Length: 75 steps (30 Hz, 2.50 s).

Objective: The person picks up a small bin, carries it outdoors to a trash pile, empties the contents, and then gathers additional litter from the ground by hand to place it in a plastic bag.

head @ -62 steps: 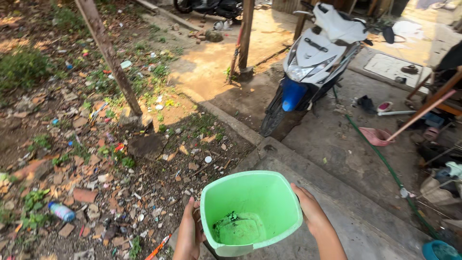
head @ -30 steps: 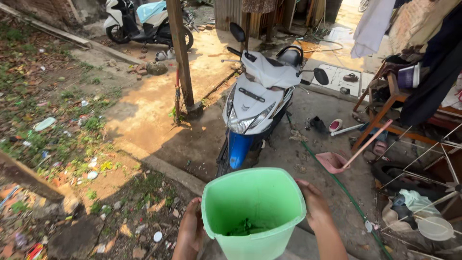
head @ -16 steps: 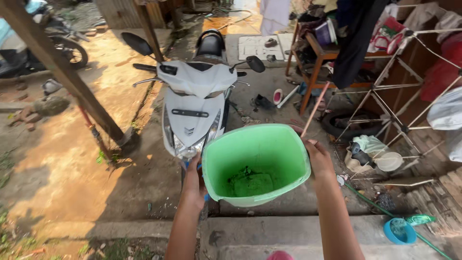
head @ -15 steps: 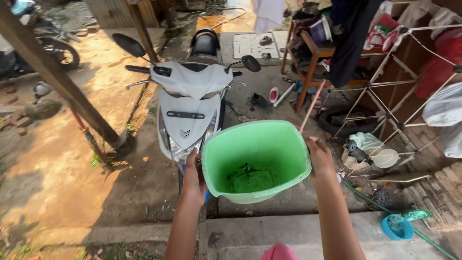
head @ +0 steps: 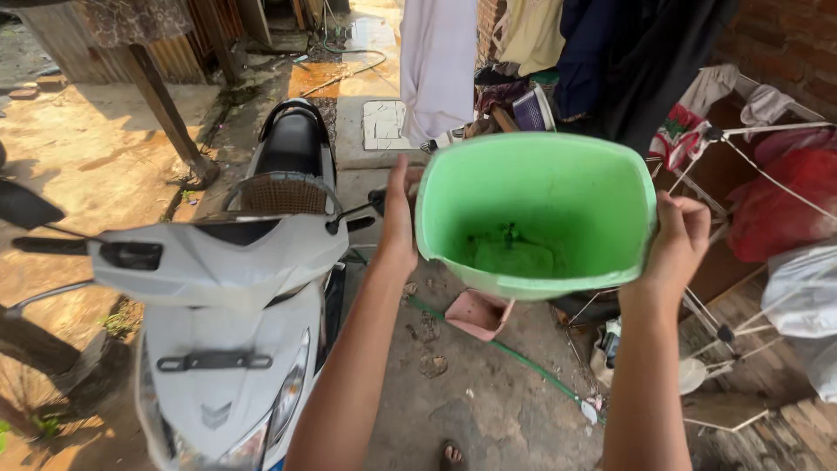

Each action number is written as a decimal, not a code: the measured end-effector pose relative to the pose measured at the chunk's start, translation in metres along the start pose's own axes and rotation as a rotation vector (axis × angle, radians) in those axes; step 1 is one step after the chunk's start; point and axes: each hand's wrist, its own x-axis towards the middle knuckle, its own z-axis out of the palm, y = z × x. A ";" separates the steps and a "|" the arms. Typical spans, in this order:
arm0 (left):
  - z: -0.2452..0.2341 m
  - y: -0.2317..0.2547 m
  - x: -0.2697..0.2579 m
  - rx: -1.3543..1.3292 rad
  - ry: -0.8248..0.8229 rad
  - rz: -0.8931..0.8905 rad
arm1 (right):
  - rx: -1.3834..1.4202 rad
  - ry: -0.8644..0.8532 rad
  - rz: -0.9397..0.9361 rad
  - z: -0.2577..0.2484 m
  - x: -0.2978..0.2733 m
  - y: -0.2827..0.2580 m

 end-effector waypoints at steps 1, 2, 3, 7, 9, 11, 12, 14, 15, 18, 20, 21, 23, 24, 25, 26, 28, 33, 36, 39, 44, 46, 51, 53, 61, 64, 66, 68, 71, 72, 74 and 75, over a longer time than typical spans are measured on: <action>0.005 0.006 0.037 -0.003 -0.013 0.019 | 0.039 -0.009 -0.056 0.017 0.039 0.025; 0.011 0.012 0.073 -0.025 0.003 0.061 | 0.050 -0.019 -0.074 0.031 0.073 0.048; 0.009 0.015 0.100 -0.044 0.035 0.086 | -0.021 -0.032 -0.087 0.042 0.094 0.072; -0.028 0.043 0.201 -0.097 0.015 0.149 | -0.148 -0.194 -0.159 0.093 0.156 0.168; -0.058 0.052 0.239 -0.048 0.123 0.176 | -0.181 -0.241 -0.113 0.129 0.176 0.214; -0.091 0.058 0.274 -0.023 0.141 0.227 | -0.224 -0.283 -0.059 0.162 0.186 0.249; -0.107 0.059 0.290 0.001 0.141 0.271 | -0.587 -0.362 -0.056 0.179 0.190 0.261; -0.138 0.065 0.323 0.046 0.259 0.244 | -0.929 -0.454 -0.077 0.219 0.206 0.275; -0.153 0.066 0.333 0.096 0.367 0.190 | -0.999 -0.567 -0.499 0.231 0.209 0.275; -0.182 0.076 0.381 0.300 0.457 0.197 | -0.873 -0.895 -0.493 0.279 0.223 0.288; -0.194 0.079 0.412 0.382 0.523 0.148 | -0.691 -1.092 -0.064 0.312 0.239 0.307; -0.199 0.075 0.425 0.467 0.584 0.081 | -0.418 -1.257 0.070 0.333 0.249 0.327; -0.205 0.064 0.449 0.504 0.682 0.105 | -0.236 -1.198 0.228 0.366 0.282 0.368; -0.210 0.061 0.459 0.542 0.776 0.148 | -0.337 -0.997 0.245 0.377 0.302 0.389; -0.216 0.058 0.467 0.539 0.779 0.136 | -0.652 -0.816 -0.215 0.384 0.333 0.407; -0.223 0.057 0.475 0.434 0.824 0.114 | -0.723 -0.568 -0.167 0.380 0.365 0.417; -0.229 0.060 0.494 0.317 0.880 0.093 | -0.491 -0.358 -0.336 0.352 0.428 0.412; -0.240 0.051 0.550 0.102 0.861 0.097 | -0.545 -0.276 -0.254 0.322 0.474 0.513; -0.245 0.038 0.590 0.076 0.854 0.088 | -0.498 -0.297 0.088 0.326 0.491 0.625; -0.248 0.033 0.631 0.099 0.926 -0.019 | -0.693 -0.777 0.498 0.360 0.484 0.757; -0.248 0.021 0.708 0.023 0.966 -0.004 | -0.827 -1.066 0.870 0.377 0.503 0.811; -0.249 0.016 0.746 0.028 0.933 0.045 | -0.837 -1.087 0.918 0.389 0.522 0.809; -0.252 0.003 0.812 -0.062 0.922 0.096 | -0.860 -1.023 0.988 0.412 0.565 0.832; -0.258 0.006 0.840 -0.035 0.927 0.038 | -0.796 -1.022 0.950 0.423 0.579 0.851; -0.338 0.025 0.990 -0.062 0.892 -0.157 | -0.768 -0.928 0.981 0.466 0.647 0.958; -0.383 0.033 1.066 -0.004 0.718 -0.183 | -0.762 -0.851 0.998 0.494 0.675 1.004; -0.399 0.042 1.120 0.021 0.741 -0.238 | -0.774 -0.799 1.002 0.515 0.698 1.029; -0.408 0.053 1.170 0.037 0.713 -0.275 | -0.729 -0.743 1.003 0.533 0.714 1.050; -0.417 0.059 1.235 0.097 0.598 -0.292 | -0.746 -0.602 0.994 0.542 0.735 1.079; -0.418 0.061 1.251 0.128 0.499 -0.253 | -0.747 -0.577 1.002 0.542 0.736 1.085; -0.412 0.061 1.278 0.132 0.505 -0.320 | -0.718 -0.484 1.003 0.541 0.747 1.099; -0.410 0.062 1.297 0.127 0.529 -0.364 | -0.718 -0.466 0.985 0.542 0.754 1.109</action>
